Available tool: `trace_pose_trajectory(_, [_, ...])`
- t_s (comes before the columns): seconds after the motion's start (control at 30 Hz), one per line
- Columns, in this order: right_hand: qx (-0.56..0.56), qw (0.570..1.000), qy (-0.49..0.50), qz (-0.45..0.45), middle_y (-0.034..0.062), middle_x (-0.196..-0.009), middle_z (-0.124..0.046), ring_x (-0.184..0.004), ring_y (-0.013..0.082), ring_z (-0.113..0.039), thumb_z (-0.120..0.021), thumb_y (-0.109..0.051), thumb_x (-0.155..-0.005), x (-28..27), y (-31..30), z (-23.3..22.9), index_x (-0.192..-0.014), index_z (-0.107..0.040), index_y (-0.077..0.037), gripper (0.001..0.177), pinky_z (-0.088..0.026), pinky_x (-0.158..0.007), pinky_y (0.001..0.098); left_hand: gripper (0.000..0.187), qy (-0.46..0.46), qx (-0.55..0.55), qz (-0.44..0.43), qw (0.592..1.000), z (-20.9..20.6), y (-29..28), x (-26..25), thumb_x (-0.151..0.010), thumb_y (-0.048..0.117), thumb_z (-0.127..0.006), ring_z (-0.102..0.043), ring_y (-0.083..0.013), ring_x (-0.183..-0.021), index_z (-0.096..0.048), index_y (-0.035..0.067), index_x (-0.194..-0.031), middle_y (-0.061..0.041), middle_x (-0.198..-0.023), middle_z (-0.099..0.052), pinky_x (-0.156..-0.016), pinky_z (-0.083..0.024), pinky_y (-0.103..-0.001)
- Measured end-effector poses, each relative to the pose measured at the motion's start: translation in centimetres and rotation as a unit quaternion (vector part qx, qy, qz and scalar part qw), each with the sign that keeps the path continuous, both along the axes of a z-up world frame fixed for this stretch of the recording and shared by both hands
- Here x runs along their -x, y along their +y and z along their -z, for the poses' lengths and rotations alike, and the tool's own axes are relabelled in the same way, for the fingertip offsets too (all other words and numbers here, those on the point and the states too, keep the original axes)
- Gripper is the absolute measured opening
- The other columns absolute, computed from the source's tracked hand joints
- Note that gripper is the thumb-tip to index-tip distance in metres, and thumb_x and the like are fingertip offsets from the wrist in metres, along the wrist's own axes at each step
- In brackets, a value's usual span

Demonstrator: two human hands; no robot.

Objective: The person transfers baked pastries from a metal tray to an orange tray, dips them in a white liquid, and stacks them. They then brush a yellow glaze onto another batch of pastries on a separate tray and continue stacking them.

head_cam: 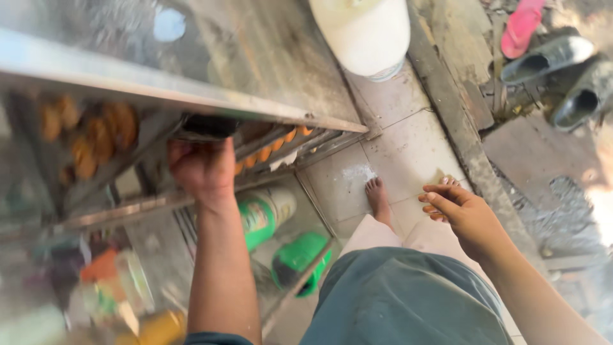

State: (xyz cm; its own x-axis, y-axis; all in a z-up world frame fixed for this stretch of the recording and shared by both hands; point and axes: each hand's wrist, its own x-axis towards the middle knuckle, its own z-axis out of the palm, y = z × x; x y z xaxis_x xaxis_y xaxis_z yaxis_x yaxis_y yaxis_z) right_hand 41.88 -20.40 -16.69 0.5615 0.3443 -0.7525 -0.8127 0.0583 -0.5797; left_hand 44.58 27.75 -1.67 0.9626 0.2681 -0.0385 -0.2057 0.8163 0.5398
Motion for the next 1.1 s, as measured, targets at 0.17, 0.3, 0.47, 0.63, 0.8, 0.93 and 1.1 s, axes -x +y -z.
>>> trace_pose_trajectory(0.17, [0.030,0.998,0.000,0.052,0.0116,-0.115,-0.076,-0.096,0.0179,-0.068,-0.064,-0.023,-0.095,3.2,4.0,1.4,-0.129,-0.067,0.001,0.042,-0.050,-0.082,0.0324,0.043,0.083,0.082,-0.057,0.992,1.3,6.2,-6.3,-0.094,0.023,-0.053,-0.058,-0.0278,-0.135,-0.064,0.003,-0.131,-0.011,-0.138,-0.064,-0.122,-0.047,-0.046])
trace_pose_trajectory(0.3, [0.043,0.997,0.020,0.065,0.0128,-0.114,-0.078,-0.096,0.0196,-0.069,-0.064,-0.023,-0.093,5.2,8.2,0.6,-0.129,-0.069,0.001,0.043,-0.052,-0.083,0.0336,0.042,0.085,0.072,-0.013,0.994,1.4,8.6,-12.9,-0.096,0.024,-0.052,-0.058,-0.0282,-0.134,-0.063,0.003,-0.132,-0.012,-0.138,-0.064,-0.120,-0.048,-0.046])
trace_pose_trajectory(0.47, [0.092,0.994,0.051,0.017,0.0113,-0.113,-0.080,-0.098,0.0188,-0.068,-0.066,-0.024,-0.093,7.7,11.2,-1.7,-0.129,-0.070,-0.003,0.042,-0.053,-0.086,0.0333,0.041,0.091,0.082,0.010,0.992,2.0,11.3,-16.4,-0.099,0.024,-0.050,-0.059,-0.0287,-0.132,-0.062,0.003,-0.133,-0.013,-0.138,-0.065,-0.117,-0.049,-0.047])
trace_pose_trajectory(0.63, [0.095,0.992,0.039,0.070,0.0120,-0.115,-0.079,-0.099,0.0206,-0.069,-0.065,-0.024,-0.092,8.0,10.9,-1.1,-0.130,-0.069,-0.002,0.043,-0.053,-0.085,0.0351,0.040,0.097,0.087,-0.004,0.991,4.3,13.3,-15.8,-0.102,0.024,-0.049,-0.060,-0.0293,-0.131,-0.061,0.003,-0.134,-0.013,-0.137,-0.065,-0.115,-0.050,-0.047])
trace_pose_trajectory(0.8, [0.089,0.989,0.039,0.112,0.0150,-0.117,-0.077,-0.100,0.0225,-0.069,-0.064,-0.024,-0.094,8.2,11.1,0.4,-0.131,-0.068,0.000,0.044,-0.053,-0.086,0.0366,0.039,0.113,0.057,-0.008,0.992,4.4,15.2,-15.6,-0.105,0.024,-0.047,-0.061,-0.0298,-0.129,-0.060,0.004,-0.135,-0.014,-0.137,-0.066,-0.112,-0.052,-0.048])
trace_pose_trajectory(0.93, [0.078,0.990,0.045,0.106,0.0155,-0.117,-0.075,-0.101,0.0223,-0.069,-0.063,-0.024,-0.094,8.2,11.9,1.5,-0.131,-0.067,0.002,0.045,-0.053,-0.086,0.0364,0.038,0.125,0.033,-0.018,0.991,4.6,16.9,-14.6,-0.107,0.024,-0.046,-0.061,-0.0302,-0.128,-0.060,0.004,-0.135,-0.014,-0.136,-0.066,-0.111,-0.053,-0.048])
trace_pose_trajectory(1.1, [0.052,0.991,0.079,0.098,0.0138,-0.119,-0.076,-0.103,0.0208,-0.071,-0.063,-0.023,-0.094,9.6,13.2,5.5,-0.132,-0.066,0.002,0.046,-0.053,-0.087,0.0358,0.037,0.141,-0.015,-0.021,0.990,5.0,19.9,-14.5,-0.110,0.024,-0.044,-0.062,-0.0307,-0.127,-0.059,0.004,-0.136,-0.015,-0.136,-0.066,-0.108,-0.054,-0.048])
